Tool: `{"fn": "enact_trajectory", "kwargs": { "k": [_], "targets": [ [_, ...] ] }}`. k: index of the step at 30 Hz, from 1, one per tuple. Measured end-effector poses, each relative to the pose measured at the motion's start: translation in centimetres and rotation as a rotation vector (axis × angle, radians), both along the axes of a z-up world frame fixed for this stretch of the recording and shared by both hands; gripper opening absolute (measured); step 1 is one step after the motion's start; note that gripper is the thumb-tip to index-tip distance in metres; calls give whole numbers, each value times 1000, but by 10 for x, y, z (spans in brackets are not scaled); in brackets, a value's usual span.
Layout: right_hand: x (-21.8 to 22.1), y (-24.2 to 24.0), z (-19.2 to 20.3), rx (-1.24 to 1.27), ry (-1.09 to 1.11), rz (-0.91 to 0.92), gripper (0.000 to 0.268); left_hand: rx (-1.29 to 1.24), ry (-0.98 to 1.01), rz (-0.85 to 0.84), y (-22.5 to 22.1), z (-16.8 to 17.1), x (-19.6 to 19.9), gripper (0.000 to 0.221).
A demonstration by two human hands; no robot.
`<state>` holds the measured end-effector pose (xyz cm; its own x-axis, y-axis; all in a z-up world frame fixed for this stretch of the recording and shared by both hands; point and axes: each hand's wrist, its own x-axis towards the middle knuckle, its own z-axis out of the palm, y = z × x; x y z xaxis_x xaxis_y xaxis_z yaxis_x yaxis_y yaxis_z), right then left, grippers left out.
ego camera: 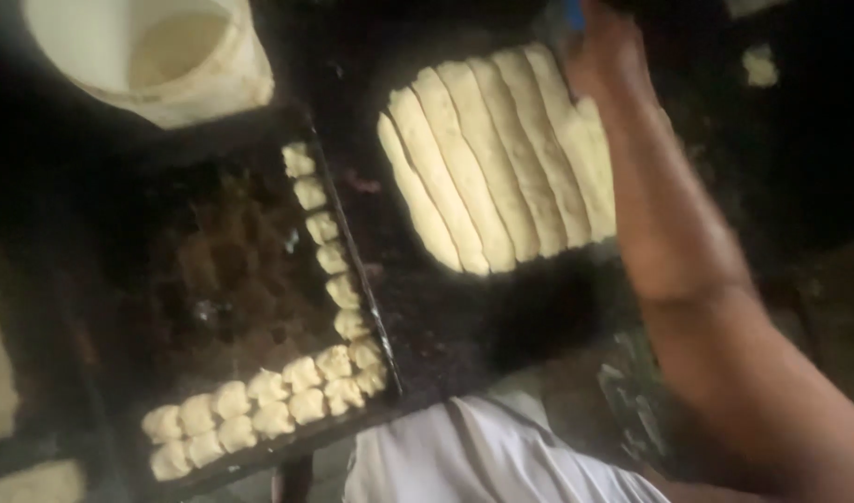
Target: The person is flattening, cutting, and shaping pieces of dough into small buns or rolls on a bakery production table.
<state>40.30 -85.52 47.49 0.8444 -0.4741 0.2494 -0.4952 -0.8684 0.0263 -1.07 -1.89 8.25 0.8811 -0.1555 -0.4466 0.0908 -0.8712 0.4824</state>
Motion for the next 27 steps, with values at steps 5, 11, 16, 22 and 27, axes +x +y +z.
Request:
{"fn": "enact_trajectory", "kwargs": {
  "k": [5, 11, 16, 22, 27],
  "targets": [
    [-50, 23, 87, 241, 443, 96, 60, -61, 12, 26, -10, -28, 32, 31],
    [-113, 119, 81, 61, 122, -148, 65, -136, 26, 77, -30, -75, 78, 30],
    [-146, 74, 79, 348, 283, -162, 58, -129, -147, -59, -3, -97, 88, 27],
    [-199, 134, 62, 143, 10, -218, 58, -81, -28, -12, 11, -97, 78, 30],
    [-231, 114, 86, 263, 261, -122, 51, -73, 136, 130, 0, -78, 106, 34]
  ]
}}
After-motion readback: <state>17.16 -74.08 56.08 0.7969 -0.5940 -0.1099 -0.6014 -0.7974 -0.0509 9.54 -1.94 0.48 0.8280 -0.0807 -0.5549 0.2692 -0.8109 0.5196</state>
